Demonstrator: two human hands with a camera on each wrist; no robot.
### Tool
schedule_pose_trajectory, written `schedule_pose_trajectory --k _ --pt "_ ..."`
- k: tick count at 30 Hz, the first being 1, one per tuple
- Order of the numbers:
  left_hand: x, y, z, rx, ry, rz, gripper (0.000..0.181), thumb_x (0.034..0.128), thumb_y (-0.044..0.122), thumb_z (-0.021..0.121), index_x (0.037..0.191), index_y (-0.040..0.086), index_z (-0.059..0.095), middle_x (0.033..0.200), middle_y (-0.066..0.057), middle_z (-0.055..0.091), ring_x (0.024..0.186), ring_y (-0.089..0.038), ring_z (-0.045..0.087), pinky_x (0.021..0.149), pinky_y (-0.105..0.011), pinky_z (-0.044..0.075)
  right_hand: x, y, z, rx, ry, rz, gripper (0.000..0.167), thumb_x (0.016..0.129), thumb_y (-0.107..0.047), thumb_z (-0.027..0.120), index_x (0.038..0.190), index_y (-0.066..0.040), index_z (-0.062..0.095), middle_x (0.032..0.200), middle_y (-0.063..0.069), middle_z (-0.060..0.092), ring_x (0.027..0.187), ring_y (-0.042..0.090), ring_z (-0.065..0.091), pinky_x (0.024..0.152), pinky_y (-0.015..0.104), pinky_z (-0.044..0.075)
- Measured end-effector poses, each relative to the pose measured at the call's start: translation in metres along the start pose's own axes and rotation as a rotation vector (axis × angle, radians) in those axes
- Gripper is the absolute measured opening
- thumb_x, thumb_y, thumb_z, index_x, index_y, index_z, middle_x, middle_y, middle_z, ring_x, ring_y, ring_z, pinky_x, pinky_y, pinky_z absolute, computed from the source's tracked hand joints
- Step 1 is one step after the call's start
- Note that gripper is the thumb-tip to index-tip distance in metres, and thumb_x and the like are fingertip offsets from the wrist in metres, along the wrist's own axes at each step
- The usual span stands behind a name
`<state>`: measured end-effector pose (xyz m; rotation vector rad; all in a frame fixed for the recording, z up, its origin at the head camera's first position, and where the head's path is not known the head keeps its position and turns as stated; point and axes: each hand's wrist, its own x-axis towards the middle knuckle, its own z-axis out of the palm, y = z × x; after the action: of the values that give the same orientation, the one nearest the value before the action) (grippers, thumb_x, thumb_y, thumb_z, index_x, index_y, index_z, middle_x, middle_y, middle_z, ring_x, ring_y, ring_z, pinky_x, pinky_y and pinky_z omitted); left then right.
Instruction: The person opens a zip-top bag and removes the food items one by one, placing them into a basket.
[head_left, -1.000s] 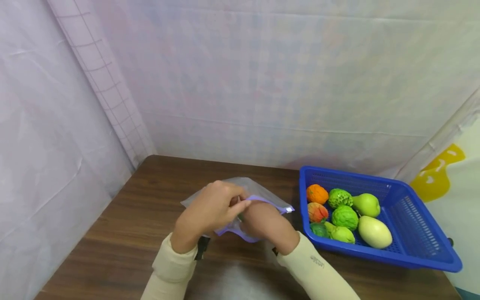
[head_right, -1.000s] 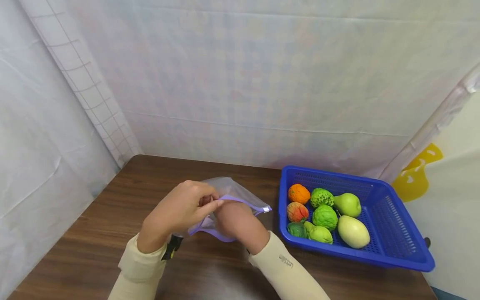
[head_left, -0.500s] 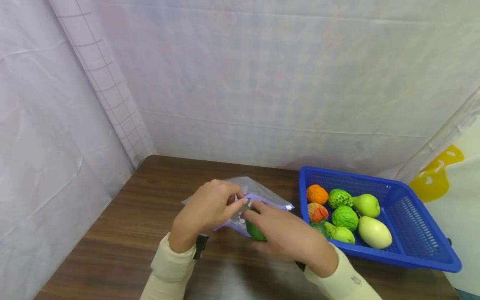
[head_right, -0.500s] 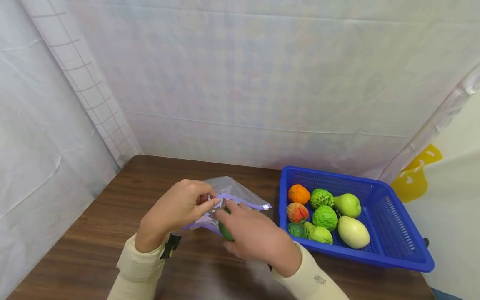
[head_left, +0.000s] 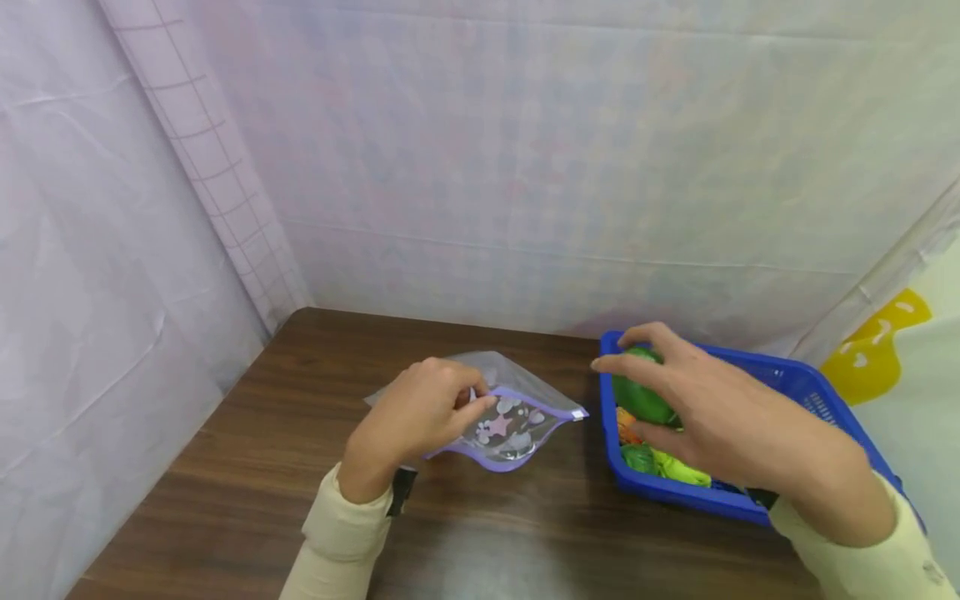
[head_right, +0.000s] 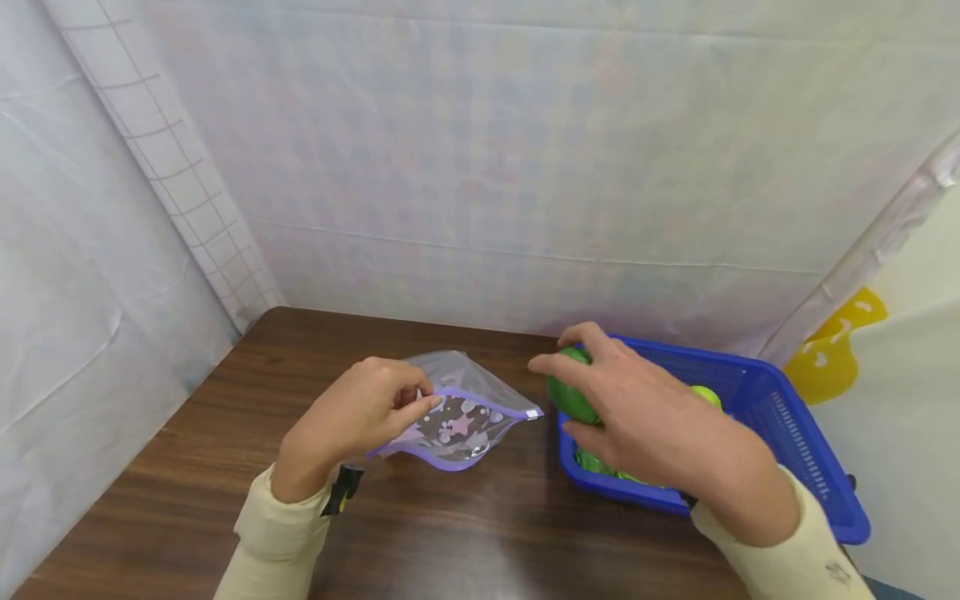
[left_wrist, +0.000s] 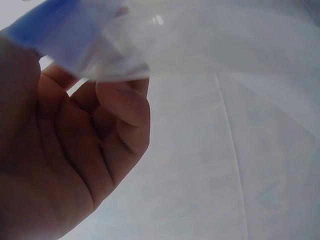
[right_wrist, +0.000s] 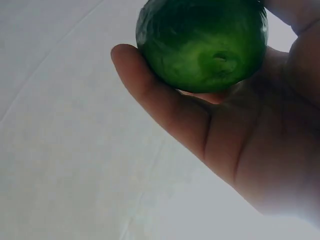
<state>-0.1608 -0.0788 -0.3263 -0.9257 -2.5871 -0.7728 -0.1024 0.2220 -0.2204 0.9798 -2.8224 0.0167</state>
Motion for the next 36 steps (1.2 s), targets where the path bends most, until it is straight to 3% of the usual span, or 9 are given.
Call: schedule_pose_trajectory --k 6,10,15,19,22,26,31,36 --pt "-0.002 0.0 0.0 -0.011 -0.01 -0.009 0.013 0.0951 0.027 0.068 0.093 0.018 0.077 0.066 0.014 0.056 0.052 0.001 0.042 0.045 -0.019 0.035 -0.013 0.046 -0.011 -0.039 -0.084 0.119 0.063 0.086 -0.023 0.079 0.143 -0.027 0.052 0.136 0.01 0.045 0.085 0.012 0.06 0.068 0.032 0.051" --pt "-0.002 -0.002 0.0 -0.011 -0.019 -0.004 0.014 0.0955 0.027 0.068 0.093 0.017 0.078 0.064 0.013 0.054 0.051 0.002 0.039 0.044 -0.018 0.032 -0.023 0.081 -0.004 -0.042 -0.145 0.165 0.063 0.083 -0.023 0.082 0.14 -0.019 0.054 0.133 0.014 0.05 0.093 0.018 0.062 0.07 0.035 0.054" --pt "-0.002 -0.002 -0.001 -0.002 -0.005 0.008 0.014 0.0953 0.026 0.067 0.091 0.017 0.077 0.062 0.014 0.053 0.052 0.001 0.04 0.045 -0.018 0.033 -0.03 0.12 0.005 -0.044 -0.24 0.227 0.063 0.08 -0.026 0.084 0.135 -0.012 0.056 0.125 0.019 0.056 0.081 0.016 0.055 0.059 0.027 0.046" --pt "-0.002 -0.001 -0.003 -0.008 -0.008 -0.006 0.014 0.0951 0.026 0.067 0.091 0.018 0.077 0.062 0.014 0.053 0.051 0.001 0.04 0.045 -0.019 0.033 -0.039 0.145 0.017 -0.02 -0.315 0.23 0.066 0.076 -0.029 0.087 0.132 -0.008 0.059 0.116 0.013 0.064 0.082 0.014 0.056 0.061 0.026 0.046" --pt "-0.002 0.0 -0.003 -0.017 -0.02 -0.019 0.014 0.0952 0.027 0.068 0.092 0.018 0.078 0.061 0.014 0.052 0.049 0.001 0.039 0.044 -0.019 0.032 -0.049 0.158 0.029 0.052 -0.393 0.252 0.071 0.074 -0.031 0.087 0.134 -0.008 0.058 0.116 0.011 0.067 0.083 0.014 0.057 0.063 0.025 0.047" --pt "-0.002 0.002 -0.003 -0.028 -0.041 -0.023 0.014 0.0953 0.028 0.068 0.092 0.018 0.078 0.062 0.013 0.053 0.05 0.001 0.039 0.044 -0.019 0.032 -0.066 0.17 0.043 0.163 -0.483 0.33 0.072 0.073 -0.023 0.088 0.135 -0.005 0.056 0.108 0.009 0.064 0.078 0.014 0.053 0.06 0.024 0.046" --pt "-0.002 0.002 -0.003 -0.033 -0.035 -0.007 0.014 0.0952 0.027 0.068 0.091 0.018 0.078 0.063 0.013 0.054 0.05 0.002 0.04 0.045 -0.019 0.033 -0.086 0.179 0.058 0.19 -0.469 0.341 0.068 0.061 -0.004 0.084 0.126 -0.006 0.065 0.102 0.008 0.06 0.078 0.017 0.048 0.058 0.023 0.043" --pt "-0.002 0.001 -0.003 -0.019 -0.024 0.011 0.014 0.0949 0.027 0.069 0.089 0.017 0.077 0.063 0.013 0.054 0.051 0.001 0.04 0.045 -0.019 0.033 -0.098 0.181 0.074 0.259 -0.51 0.364 0.069 0.058 0.0 0.081 0.125 -0.008 0.065 0.105 0.01 0.061 0.082 0.019 0.05 0.06 0.023 0.045"
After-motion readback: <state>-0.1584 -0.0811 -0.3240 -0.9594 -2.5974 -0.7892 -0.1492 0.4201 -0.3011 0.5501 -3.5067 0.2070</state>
